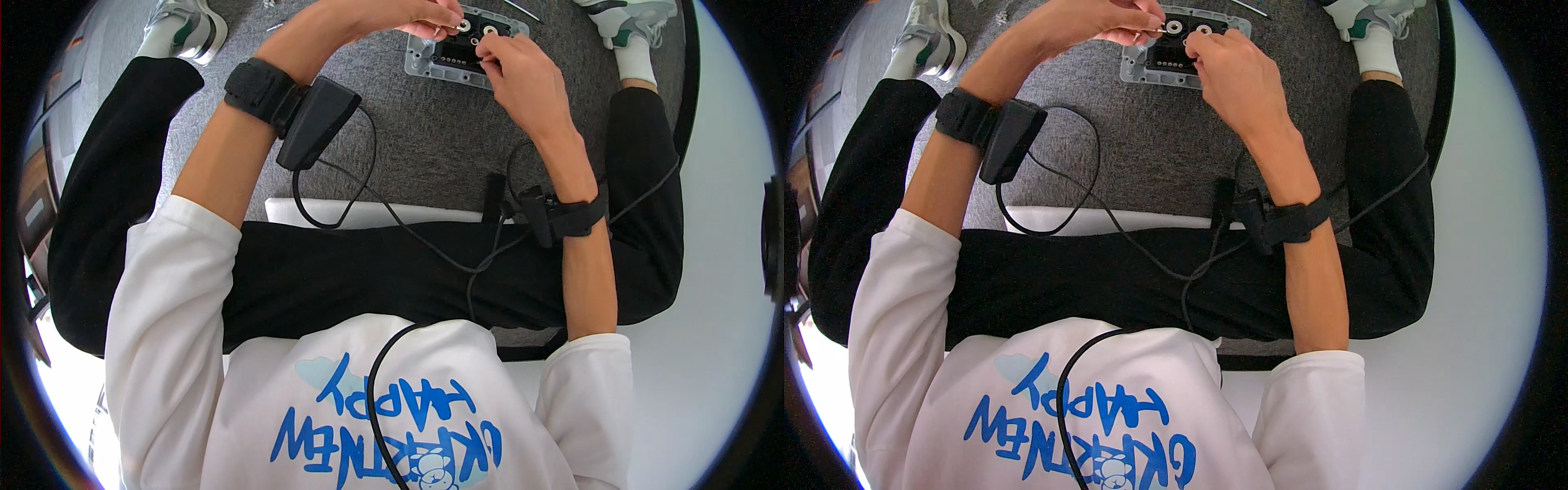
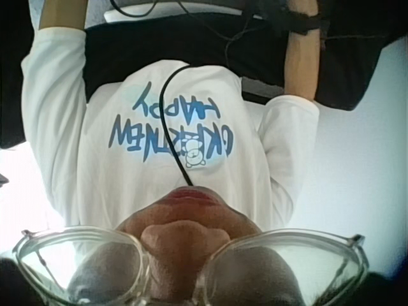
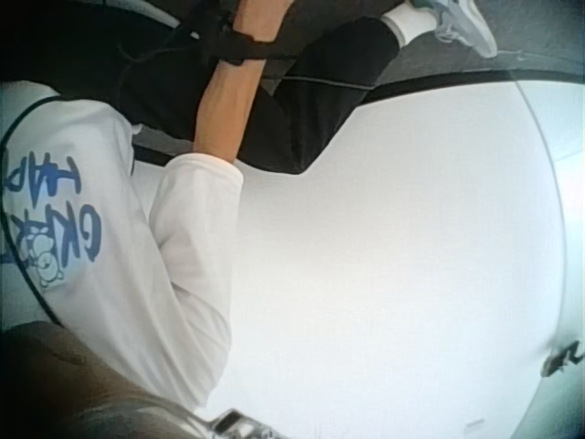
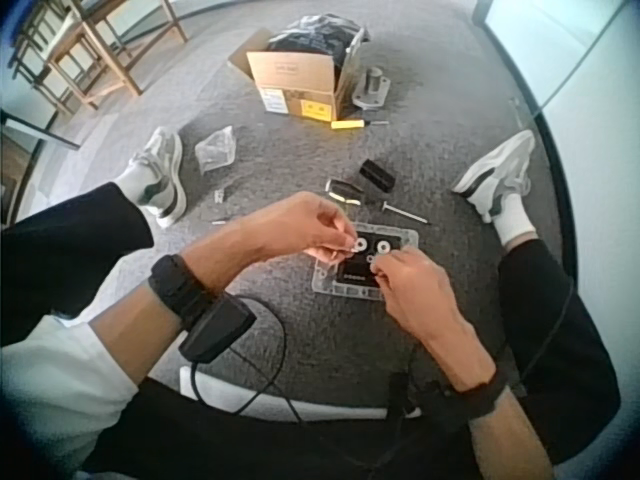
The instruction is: The person assembles a component for a robot face. They place white plastic pieces onto a metal frame, secure screws with a screwdriver, and attach a black grill to the front of the device.
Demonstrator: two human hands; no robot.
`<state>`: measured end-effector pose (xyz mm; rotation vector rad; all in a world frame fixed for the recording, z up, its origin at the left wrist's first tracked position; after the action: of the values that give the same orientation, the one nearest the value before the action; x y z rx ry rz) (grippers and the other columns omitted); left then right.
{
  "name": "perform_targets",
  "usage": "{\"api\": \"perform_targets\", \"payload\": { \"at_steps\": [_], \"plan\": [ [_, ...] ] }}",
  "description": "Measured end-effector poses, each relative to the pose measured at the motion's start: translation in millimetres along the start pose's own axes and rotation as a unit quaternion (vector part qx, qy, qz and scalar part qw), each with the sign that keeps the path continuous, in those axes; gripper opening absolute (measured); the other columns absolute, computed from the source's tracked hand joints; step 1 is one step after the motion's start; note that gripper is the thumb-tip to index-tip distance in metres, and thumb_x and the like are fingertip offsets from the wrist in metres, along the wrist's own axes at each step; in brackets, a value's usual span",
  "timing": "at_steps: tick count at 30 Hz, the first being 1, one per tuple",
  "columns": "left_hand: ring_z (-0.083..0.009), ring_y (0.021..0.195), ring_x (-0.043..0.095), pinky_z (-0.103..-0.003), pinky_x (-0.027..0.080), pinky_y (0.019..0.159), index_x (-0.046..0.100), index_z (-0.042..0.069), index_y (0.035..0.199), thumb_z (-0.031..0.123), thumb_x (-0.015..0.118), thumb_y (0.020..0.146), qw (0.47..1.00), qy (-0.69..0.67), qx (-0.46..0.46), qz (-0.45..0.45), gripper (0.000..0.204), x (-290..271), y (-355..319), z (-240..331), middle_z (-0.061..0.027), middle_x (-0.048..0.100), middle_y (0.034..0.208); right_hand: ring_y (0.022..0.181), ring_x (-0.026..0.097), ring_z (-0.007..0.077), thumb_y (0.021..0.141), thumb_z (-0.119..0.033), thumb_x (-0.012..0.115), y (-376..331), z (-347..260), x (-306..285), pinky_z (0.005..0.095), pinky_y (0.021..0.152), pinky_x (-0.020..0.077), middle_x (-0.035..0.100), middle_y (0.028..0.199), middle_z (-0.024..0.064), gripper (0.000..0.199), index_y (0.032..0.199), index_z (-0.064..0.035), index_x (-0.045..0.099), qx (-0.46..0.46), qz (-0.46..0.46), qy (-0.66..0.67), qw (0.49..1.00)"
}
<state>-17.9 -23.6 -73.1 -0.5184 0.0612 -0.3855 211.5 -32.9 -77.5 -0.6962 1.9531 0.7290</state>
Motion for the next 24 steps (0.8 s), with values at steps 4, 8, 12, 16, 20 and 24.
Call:
{"api": "perform_targets", "payload": {
  "at_steps": [4,8,12,16,20,24],
  "plan": [
    [-0.0129,0.077,0.066,-0.025,0.055,0.069,0.073,-0.004,0.097,0.008,0.071,0.096,1.000,-0.010,0.014,-0.008,0.012,-1,2,-3,-0.0064,0.071,0.085,0.089,0.068,0.0247,0.089,-0.008,0.071,1,0,2,0.0396,0.072,0.0590,0.069,0.087,0.0046,0.013,0.100,-0.0120,0.065,0.013,-0.019,-0.034,0.999],
    [-0.0129,0.076,0.066,-0.025,0.055,0.068,0.073,-0.004,0.096,0.008,0.071,0.096,1.000,-0.008,0.016,-0.010,0.012,1,3,-2,-0.0062,0.071,0.085,0.088,0.068,0.0247,0.087,-0.004,0.071,1,-1,4,0.0398,0.073,0.0592,0.069,0.085,0.0056,0.015,0.099,-0.0108,0.065,-0.005,-0.012,-0.041,0.999],
    [-0.0127,0.076,0.066,-0.025,0.055,0.067,0.072,-0.004,0.095,0.009,0.071,0.096,1.000,0.017,0.001,0.003,0.013,2,2,1,-0.0057,0.071,0.085,0.088,0.068,0.0252,0.086,-0.003,0.071,1,0,6,0.0401,0.074,0.0594,0.070,0.083,0.0058,0.015,0.099,-0.0100,0.068,-0.003,-0.019,-0.047,0.999],
    [-0.0126,0.076,0.067,-0.026,0.056,0.069,0.073,-0.003,0.095,0.009,0.071,0.096,1.000,0.028,-0.001,-0.003,0.012,1,3,1,-0.0060,0.071,0.084,0.087,0.068,0.0262,0.088,-0.003,0.070,0,2,8,0.0396,0.073,0.0594,0.071,0.084,0.0072,0.014,0.100,-0.0093,0.071,-0.015,-0.023,-0.042,0.999],
    [-0.0127,0.075,0.067,-0.025,0.055,0.069,0.073,-0.003,0.096,0.009,0.071,0.096,1.000,0.029,0.001,-0.005,0.012,1,4,-1,-0.0061,0.071,0.085,0.079,0.070,0.0247,0.091,-0.007,0.070,1,3,3,0.0367,0.071,0.0587,0.072,0.086,0.0078,0.015,0.106,-0.0082,0.072,0.027,0.008,0.028,0.999],
    [-0.0130,0.078,0.067,-0.025,0.056,0.070,0.073,-0.003,0.101,0.011,0.071,0.096,1.000,0.017,-0.021,0.005,0.015,9,5,-5,-0.0062,0.071,0.087,0.076,0.072,0.0216,0.092,-0.014,0.073,9,-2,-3,0.0326,0.071,0.0581,0.073,0.086,0.0080,0.016,0.107,-0.0073,0.072,0.039,0.065,0.173,0.982]
  ]
}}
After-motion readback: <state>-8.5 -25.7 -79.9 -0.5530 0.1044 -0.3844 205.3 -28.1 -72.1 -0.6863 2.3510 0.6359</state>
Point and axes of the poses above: each hand's wrist, its own y-axis towards the middle knuckle, its own x-axis out of the palm, z = x × y, the point moved 2 cm from there along y, towards the middle knuckle
